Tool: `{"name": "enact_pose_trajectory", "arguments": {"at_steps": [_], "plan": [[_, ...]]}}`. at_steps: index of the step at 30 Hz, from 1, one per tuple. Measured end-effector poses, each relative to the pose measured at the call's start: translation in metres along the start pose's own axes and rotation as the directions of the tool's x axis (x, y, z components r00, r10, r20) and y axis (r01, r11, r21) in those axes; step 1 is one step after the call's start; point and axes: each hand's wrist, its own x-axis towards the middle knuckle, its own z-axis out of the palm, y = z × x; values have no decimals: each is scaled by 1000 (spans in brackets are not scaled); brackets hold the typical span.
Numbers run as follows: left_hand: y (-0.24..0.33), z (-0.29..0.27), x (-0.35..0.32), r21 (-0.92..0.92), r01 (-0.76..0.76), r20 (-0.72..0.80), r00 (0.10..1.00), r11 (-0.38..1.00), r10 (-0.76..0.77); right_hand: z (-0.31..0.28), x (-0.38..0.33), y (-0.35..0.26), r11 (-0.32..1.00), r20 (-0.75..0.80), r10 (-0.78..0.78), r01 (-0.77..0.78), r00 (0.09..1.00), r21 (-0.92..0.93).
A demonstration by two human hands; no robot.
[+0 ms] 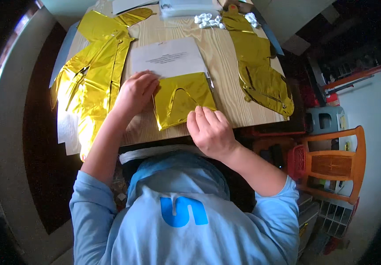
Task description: Folding gold foil balloons and inserting them into plastic sleeves with cardboard backings.
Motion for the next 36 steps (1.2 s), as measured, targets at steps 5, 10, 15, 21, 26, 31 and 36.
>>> {"name": "enact_pose_trajectory", "arguments": {"at_steps": [5, 10, 15, 21, 26, 31, 36], "plan": [[-7, -5, 6, 248, 150, 178, 964, 957, -197, 3, -6, 0, 999, 18, -6, 5, 1000, 45], [4, -9, -9, 270, 187, 37, 978, 944, -204, -1, -8, -1, 998, 49, -1, -1, 999, 55], [25, -28, -15, -51, 278, 92, 958, 959, -273, -7, -9, -12, 996, 57, -9, 4, 998, 92], [36, -26, -3, -226, 490, 252, 864, 842, -435, 0, -12, -19, 994, 19, -46, 44, 999, 103], [33, -26, 11, -161, 508, 328, 836, 846, -439, -4, -11, -16, 985, 72, 37, -49, 997, 164], [41, -23, 11, 9, 271, 214, 940, 963, -267, 7, -11, -6, 955, 0, 101, -97, 995, 279], [64, -47, -6, -213, 13, 364, 929, 977, 67, -7, -1, 5, 952, -16, 115, -106, 993, 288]]}}
